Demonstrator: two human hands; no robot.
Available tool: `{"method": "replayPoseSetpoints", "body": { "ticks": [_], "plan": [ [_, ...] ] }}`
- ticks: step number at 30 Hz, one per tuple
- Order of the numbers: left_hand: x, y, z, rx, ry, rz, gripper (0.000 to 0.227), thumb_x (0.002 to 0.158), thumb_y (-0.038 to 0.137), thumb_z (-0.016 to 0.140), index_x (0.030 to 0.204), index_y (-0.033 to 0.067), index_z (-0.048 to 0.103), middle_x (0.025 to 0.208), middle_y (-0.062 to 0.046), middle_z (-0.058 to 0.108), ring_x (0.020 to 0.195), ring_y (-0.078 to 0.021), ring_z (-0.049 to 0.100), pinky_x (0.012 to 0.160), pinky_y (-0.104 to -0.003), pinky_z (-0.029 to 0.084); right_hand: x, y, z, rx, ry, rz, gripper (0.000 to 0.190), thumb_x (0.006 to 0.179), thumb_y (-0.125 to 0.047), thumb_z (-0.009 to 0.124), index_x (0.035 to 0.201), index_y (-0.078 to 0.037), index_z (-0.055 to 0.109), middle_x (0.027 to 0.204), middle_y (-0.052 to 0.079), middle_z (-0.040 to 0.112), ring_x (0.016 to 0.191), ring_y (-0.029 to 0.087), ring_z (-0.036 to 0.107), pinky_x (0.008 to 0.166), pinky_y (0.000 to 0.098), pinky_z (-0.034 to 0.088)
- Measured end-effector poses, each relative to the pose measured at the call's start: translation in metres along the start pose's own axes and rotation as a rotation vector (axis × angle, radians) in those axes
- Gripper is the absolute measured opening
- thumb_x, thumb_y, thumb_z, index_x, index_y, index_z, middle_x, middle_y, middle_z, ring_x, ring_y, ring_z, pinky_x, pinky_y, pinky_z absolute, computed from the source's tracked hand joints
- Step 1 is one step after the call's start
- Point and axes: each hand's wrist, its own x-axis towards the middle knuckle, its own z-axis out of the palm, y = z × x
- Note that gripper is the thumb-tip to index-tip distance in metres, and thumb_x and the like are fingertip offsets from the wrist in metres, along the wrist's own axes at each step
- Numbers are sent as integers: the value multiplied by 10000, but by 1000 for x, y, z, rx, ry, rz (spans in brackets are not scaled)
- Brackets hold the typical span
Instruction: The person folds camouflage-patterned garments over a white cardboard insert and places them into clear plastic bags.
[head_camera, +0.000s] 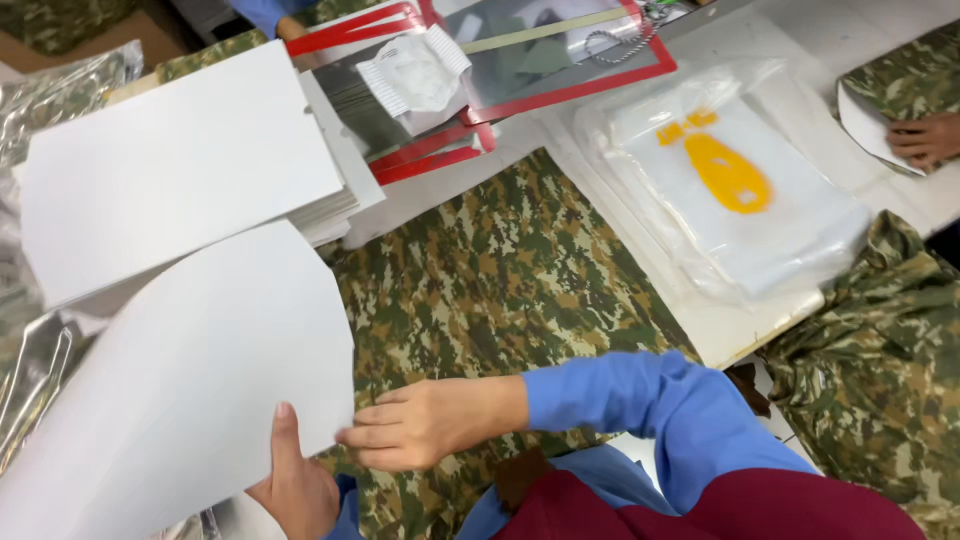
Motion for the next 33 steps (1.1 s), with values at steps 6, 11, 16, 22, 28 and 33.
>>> {"method": "replayPoseSetpoints", "body": {
  "ticks": [6, 11, 16, 22, 28, 33],
  "plan": [
    [41, -46, -140, 1316, -911, -242, 613, 976, 489, 586, 636, -22, 589, 578, -197, 636, 570, -332, 583, 645, -455, 400, -81, -9, -52, -113, 138, 294, 388, 1030, -136, 812, 1370, -147, 625, 1721, 174, 99, 1620, 319, 144, 1370, 497, 99],
    [9, 9, -117, 1320, -1169, -142, 624, 889, 92, 570, 1288, 556, 699, 1043, 115, 826, 731, -168, 721, 615, -348, 557, -107, -7, -97, -207, 17, 673, 1094, 908, -487, 845, 1638, -172, 94, 1653, 159, 207, 1571, 355, 229, 1332, 683, 70],
    [-7, 10, -113, 928, -1072, 266, 529, 816, -83, 633, 1155, 287, 801, 1073, 17, 824, 871, -191, 820, 735, -355, 697, -174, -2, -79, 577, -67, 1101, 483, 947, -183, 697, 1402, -137, 543, 1179, 74, 791, 1157, 245, 752, 930, 369, 630],
    [-7, -43, -118, 719, -648, 269, 358, 846, -62, 678, 1031, 209, 821, 989, 3, 832, 925, -257, 779, 816, -400, 623, -254, 15, -9, 617, 66, 1110, 145, 889, -21, 758, 1018, -42, 822, 1006, 133, 824, 948, 277, 794, 866, 405, 601],
    [-11, -143, -175, 1012, 125, 156, 416, 948, 134, 756, 1354, 109, 669, 1186, -36, 771, 910, -214, 764, 816, -438, 609, -247, 58, 49, 506, 500, 1688, 314, 911, -107, 859, 1179, -73, 697, 992, 82, 745, 838, 123, 686, 750, 321, 571],
    [-38, -233, -218, 1320, 194, -186, 308, 801, 434, 887, 972, 236, 725, 1160, 31, 573, 1067, -284, 636, 890, -465, 544, -207, 63, 123, 899, 389, 1912, 485, 833, -108, 871, 1276, -49, 681, 1063, 103, 747, 906, 217, 741, 799, 358, 576]
  ]
}}
